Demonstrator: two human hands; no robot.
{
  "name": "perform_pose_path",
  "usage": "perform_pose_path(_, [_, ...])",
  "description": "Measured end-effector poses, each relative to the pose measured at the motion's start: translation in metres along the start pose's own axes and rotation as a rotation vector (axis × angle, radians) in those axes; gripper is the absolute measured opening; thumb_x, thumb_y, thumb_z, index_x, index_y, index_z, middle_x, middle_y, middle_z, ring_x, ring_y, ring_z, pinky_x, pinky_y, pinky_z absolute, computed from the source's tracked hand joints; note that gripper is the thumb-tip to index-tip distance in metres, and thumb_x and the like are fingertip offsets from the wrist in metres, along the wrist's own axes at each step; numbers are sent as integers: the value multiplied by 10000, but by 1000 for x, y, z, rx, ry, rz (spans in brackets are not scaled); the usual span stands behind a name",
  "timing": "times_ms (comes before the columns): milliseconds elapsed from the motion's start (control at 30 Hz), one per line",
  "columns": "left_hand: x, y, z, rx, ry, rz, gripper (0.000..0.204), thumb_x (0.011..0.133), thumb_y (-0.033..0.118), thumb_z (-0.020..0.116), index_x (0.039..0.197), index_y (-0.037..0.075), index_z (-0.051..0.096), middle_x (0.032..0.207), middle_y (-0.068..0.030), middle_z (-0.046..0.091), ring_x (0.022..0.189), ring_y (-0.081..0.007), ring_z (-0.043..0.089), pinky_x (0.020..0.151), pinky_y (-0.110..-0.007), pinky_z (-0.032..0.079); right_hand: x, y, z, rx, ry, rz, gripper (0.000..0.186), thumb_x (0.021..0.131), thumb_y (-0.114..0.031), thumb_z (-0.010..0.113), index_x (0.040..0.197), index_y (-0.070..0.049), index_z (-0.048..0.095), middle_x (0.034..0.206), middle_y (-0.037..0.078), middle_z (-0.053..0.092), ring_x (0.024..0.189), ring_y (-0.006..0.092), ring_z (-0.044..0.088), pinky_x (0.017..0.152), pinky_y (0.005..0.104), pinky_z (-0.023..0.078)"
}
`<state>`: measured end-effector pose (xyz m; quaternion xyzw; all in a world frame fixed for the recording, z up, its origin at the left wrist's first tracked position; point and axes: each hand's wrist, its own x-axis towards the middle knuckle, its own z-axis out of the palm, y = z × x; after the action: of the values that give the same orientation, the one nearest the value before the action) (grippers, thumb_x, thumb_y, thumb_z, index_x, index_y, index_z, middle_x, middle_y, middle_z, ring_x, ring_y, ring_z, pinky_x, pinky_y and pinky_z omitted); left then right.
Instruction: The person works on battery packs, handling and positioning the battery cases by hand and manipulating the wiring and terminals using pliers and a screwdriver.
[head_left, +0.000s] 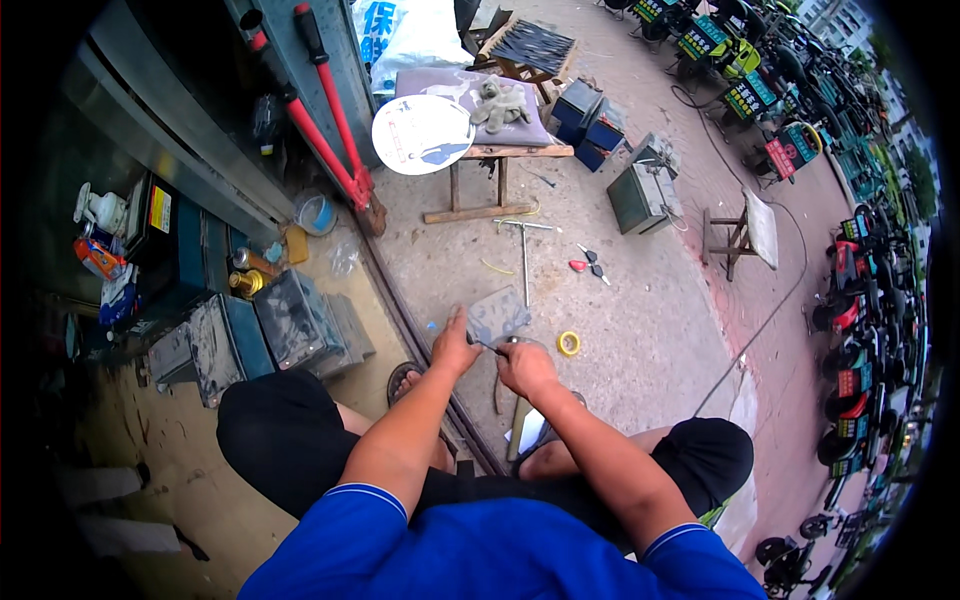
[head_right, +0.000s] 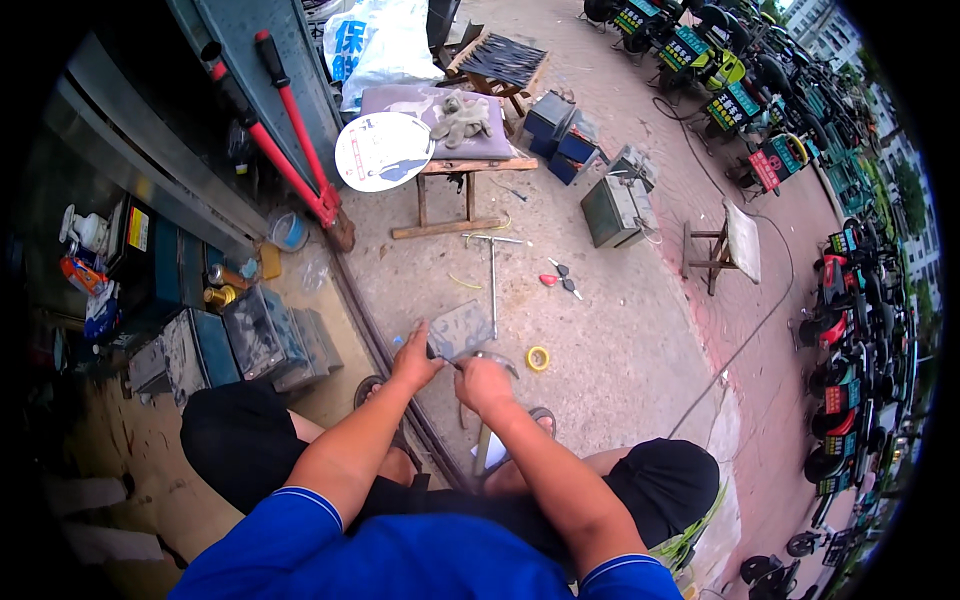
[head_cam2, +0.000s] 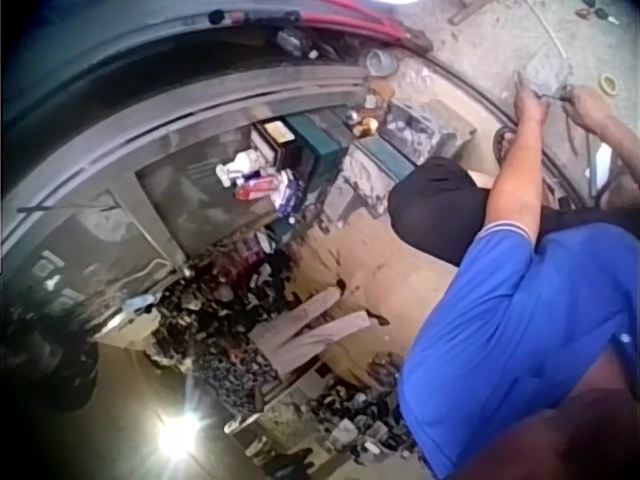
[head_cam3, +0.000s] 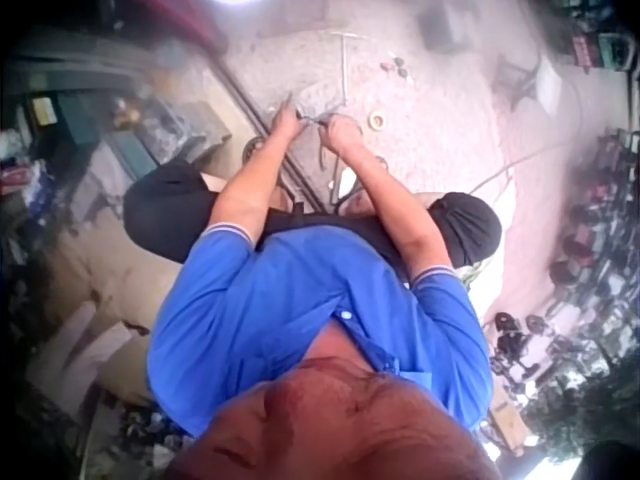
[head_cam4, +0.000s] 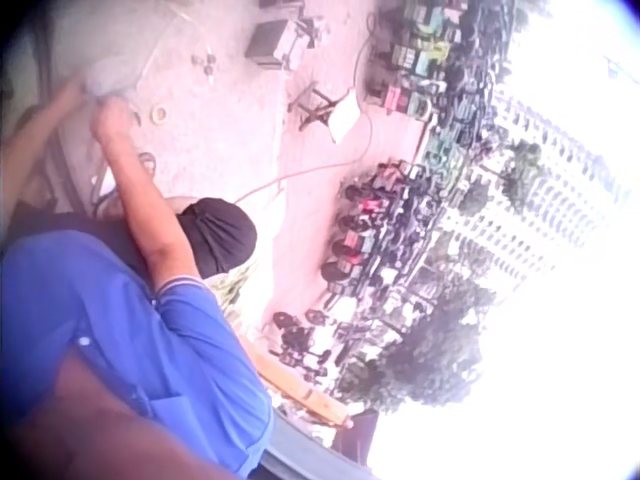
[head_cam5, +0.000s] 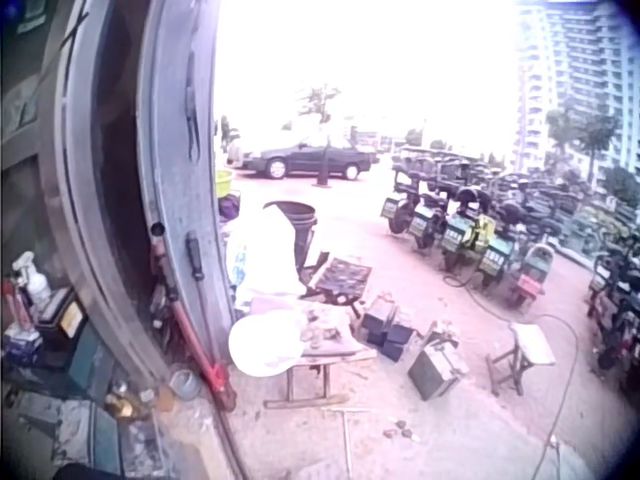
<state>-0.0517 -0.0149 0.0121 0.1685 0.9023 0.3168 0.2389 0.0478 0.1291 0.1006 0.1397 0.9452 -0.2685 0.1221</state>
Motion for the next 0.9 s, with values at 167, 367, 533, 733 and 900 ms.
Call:
perform_pose_path(167, [2, 2, 1, 15, -10, -31, 994, 739, 225, 854, 1550, 68, 301, 1618, -148, 327, 1364, -370, 483, 1093, -410, 446, 3, 0, 0, -10, -4, -4, 237, 866, -238, 617, 976, -84, 760, 879, 229, 708, 861, 424, 681, 801, 503, 553])
perform_pose_path(367, [7, 7, -2, 20, -38, -91, 1014, 740, 216, 860, 1564, 76, 285, 1581, -171, 378, 1375, -354, 477, 1114, -412, 429, 29, -21, -16, -237, -95, -121, 163, 813, -131, 587, 813, -71, 739, 800, 214, 704, 774, 418, 695, 697, 509, 567])
perform_pose_path(533, [14, -43, 27, -571, -5, -273, 605, 972, 305, 555, 1506, 66, 399, 1487, -209, 480, 1363, -357, 485, 1104, -444, 427, 49, -54, -12, -326, -309, -55, 184, 772, -148, 635, 852, -40, 760, 926, 226, 731, 874, 376, 727, 780, 472, 585])
perform_pose_path(733, [13, 1, 51, 57, 139, 6, 553, 907, 8, 497, 1453, 26, 412, 1391, -239, 537, 1188, -406, 608, 992, -487, 519, 105, 55, 32, -666, -566, -319, 163, 753, -281, 694, 802, -144, 768, 862, 117, 741, 771, 320, 719, 706, 405, 565])
perform_pose_path(900, [12, -9, 33, 22, 166, -88, 644, 805, -66, 577, 1428, -26, 418, 1458, -229, 475, 1254, -408, 560, 1026, -462, 496, 126, 29, 42, 255, -851, 732, 216, 920, -172, 606, 749, -68, 687, 580, 50, 558, 445, 174, 557, 394, 301, 390])
